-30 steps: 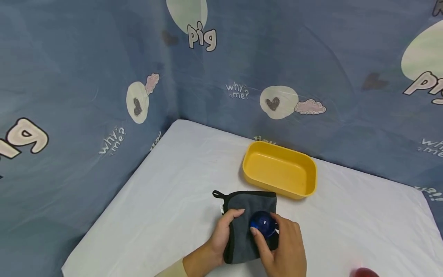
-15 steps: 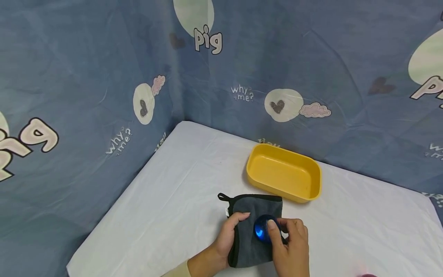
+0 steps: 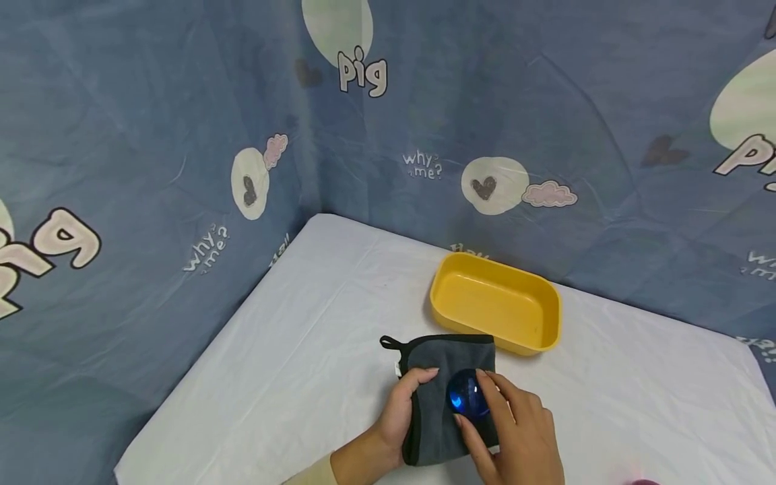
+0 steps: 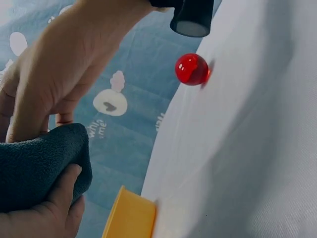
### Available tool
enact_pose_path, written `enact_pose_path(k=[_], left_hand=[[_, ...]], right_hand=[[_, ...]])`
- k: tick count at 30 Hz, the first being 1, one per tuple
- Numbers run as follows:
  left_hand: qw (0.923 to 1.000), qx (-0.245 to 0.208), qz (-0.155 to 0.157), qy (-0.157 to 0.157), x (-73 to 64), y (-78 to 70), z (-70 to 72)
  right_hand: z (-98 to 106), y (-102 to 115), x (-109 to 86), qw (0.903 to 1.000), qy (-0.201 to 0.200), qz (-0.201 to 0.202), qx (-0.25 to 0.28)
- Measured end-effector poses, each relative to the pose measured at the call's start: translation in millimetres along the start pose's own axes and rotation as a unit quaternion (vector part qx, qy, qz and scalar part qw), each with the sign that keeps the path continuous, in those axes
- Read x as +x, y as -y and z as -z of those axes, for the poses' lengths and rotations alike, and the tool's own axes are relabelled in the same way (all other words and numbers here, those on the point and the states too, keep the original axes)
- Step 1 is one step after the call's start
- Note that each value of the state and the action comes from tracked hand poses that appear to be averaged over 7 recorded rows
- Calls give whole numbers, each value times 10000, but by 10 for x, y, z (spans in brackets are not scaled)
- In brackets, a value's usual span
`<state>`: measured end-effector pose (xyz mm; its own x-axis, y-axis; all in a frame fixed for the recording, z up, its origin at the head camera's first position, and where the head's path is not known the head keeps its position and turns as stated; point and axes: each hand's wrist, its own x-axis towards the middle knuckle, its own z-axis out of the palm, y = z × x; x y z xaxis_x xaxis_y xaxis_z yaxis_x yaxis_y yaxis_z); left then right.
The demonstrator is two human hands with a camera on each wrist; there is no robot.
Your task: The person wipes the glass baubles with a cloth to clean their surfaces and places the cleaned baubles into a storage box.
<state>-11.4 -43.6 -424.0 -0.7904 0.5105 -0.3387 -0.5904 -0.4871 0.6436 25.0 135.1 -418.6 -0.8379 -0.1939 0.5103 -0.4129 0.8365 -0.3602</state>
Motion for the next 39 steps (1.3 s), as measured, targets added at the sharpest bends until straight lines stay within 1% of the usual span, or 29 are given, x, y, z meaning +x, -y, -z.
enact_pose_path(k=[3, 6, 8, 10, 13, 15, 18, 20, 22, 24, 26, 27, 28, 29, 30, 33, 35, 37, 39], left_hand=[[10000, 1, 21, 51, 2, 2, 6], [10000, -8, 35, 85, 3, 18, 6], [9999, -31, 18, 108, 6, 33, 1], [9999, -40, 3, 106, 6, 47, -5], [9999, -58, -9, 85, 11, 68, -15], [9999, -48, 34, 114, 7, 79, -17], [9996, -69, 101, 238, -2, 93, -17], [9994, -84, 133, 320, -4, 99, -16], [9993, -109, 126, 345, -4, 103, -13], [9993, -119, 123, 345, -3, 108, -9], [9992, -135, 137, 348, -3, 109, -6], [9992, -145, 136, 351, -3, 108, -4], [9992, -155, 137, 351, -2, 107, -4], [9992, -159, 139, 333, 0, 105, -6], [9993, -152, 134, 308, 2, 100, -8], [9997, -109, 77, 201, 23, 84, -15], [9999, -66, 47, 136, 40, 70, -15], [9999, -34, 33, 93, 51, 61, -7], [9999, -18, 99, 37, 40, 68, 11]], right_hand=[[-17, -14, -1, 9999, -74, 85, -34], [-26, -14, -3, 10000, -73, -14, 39], [-30, -7, 9, 9998, -57, -163, 40], [-33, 8, 26, 9992, -17, -398, 63], [-32, 38, 52, 9957, 68, -917, 113], [-32, 57, 69, 9906, 108, -1355, 156], [-37, 67, 99, 9796, 174, -1992, 210], [-41, 59, 120, 9721, 263, -2314, 285], [-35, 43, 145, 9645, 487, -2568, 388], [-18, 23, 171, 9560, 815, -2785, 430], [6, 5, 193, 9493, 1156, -2898, 393], [17, -2, 198, 9486, 1263, -2881, 354], [27, -8, 197, 9501, 1329, -2807, 302], [33, -11, 188, 9536, 1336, -2687, 241], [40, -13, 170, 9599, 1262, -2495, 201], [50, -14, 94, 9823, 799, -1693, 31], [56, -21, 46, 9929, 513, -1069, -116], [53, -40, 11, 9976, 333, -528, -294], [35, -72, -27, 9985, 286, -62, -452]])
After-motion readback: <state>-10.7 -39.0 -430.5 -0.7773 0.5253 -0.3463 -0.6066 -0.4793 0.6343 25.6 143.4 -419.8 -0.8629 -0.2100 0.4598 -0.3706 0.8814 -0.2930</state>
